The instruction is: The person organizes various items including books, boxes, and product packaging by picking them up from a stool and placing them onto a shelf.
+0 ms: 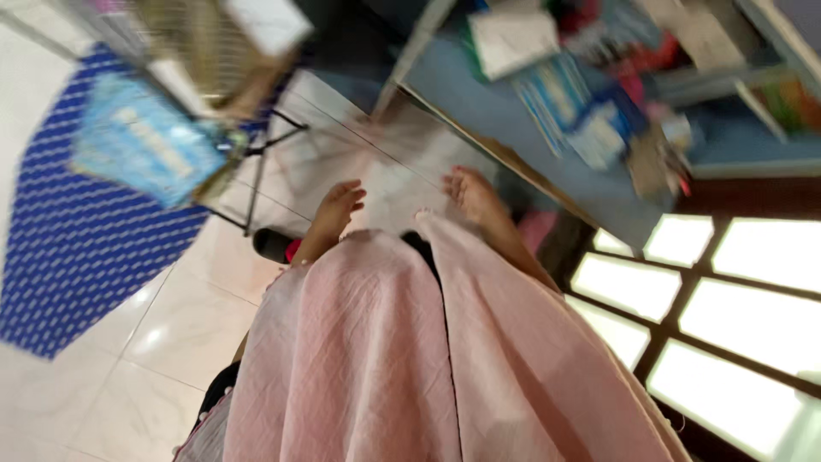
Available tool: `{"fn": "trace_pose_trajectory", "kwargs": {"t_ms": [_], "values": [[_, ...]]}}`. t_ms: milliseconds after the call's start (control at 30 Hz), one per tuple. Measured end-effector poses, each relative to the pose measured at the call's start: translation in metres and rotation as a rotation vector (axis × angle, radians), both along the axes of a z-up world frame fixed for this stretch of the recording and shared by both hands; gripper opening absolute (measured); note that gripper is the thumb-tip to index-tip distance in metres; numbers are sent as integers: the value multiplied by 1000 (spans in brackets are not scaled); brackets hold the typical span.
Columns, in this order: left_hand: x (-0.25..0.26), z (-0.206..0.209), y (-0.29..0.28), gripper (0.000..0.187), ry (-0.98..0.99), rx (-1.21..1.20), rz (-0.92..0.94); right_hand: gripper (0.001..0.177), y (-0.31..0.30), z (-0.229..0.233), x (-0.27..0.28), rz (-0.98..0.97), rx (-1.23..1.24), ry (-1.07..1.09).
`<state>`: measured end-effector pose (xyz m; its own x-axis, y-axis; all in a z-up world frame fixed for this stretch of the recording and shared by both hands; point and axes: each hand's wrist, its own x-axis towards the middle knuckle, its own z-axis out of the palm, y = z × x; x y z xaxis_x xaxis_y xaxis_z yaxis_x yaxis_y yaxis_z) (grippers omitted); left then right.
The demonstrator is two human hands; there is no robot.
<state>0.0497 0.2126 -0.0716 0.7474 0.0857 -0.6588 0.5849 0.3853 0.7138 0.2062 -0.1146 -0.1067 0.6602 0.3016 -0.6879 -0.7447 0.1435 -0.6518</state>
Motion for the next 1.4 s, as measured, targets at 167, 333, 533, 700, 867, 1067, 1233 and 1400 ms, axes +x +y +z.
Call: {"fn": "trace_pose_trajectory", "kwargs": {"t_ms": [167,333,533,700,867,1067,1233,1400], "values": [[78,43,-113,53,35,96,-326,29,-175,41,-28,-299,-59,47],[138,13,-168,45,-189,84,-305,29,-231,83,-36,-429,-324,-89],[215,-3,-172,49,-447,418,-461,18,-236,35,37,-264,-735,-797],[307,30,-194,62,-303,538,-626,47,-204,61,127,-19,-1052,-684],[355,11,-226,86,-581,287,-357,89,-191,107,175,158,-1176,-460],[373,-46,-253,70,-498,695,-382,92,-191,112,169,202,-1153,-423],[367,-36,-276,47,-75,455,-434,85,-210,104,167,281,-1161,-463],[357,9,-314,55,-178,744,-217,83,-231,99,159,235,-976,-782]]}}
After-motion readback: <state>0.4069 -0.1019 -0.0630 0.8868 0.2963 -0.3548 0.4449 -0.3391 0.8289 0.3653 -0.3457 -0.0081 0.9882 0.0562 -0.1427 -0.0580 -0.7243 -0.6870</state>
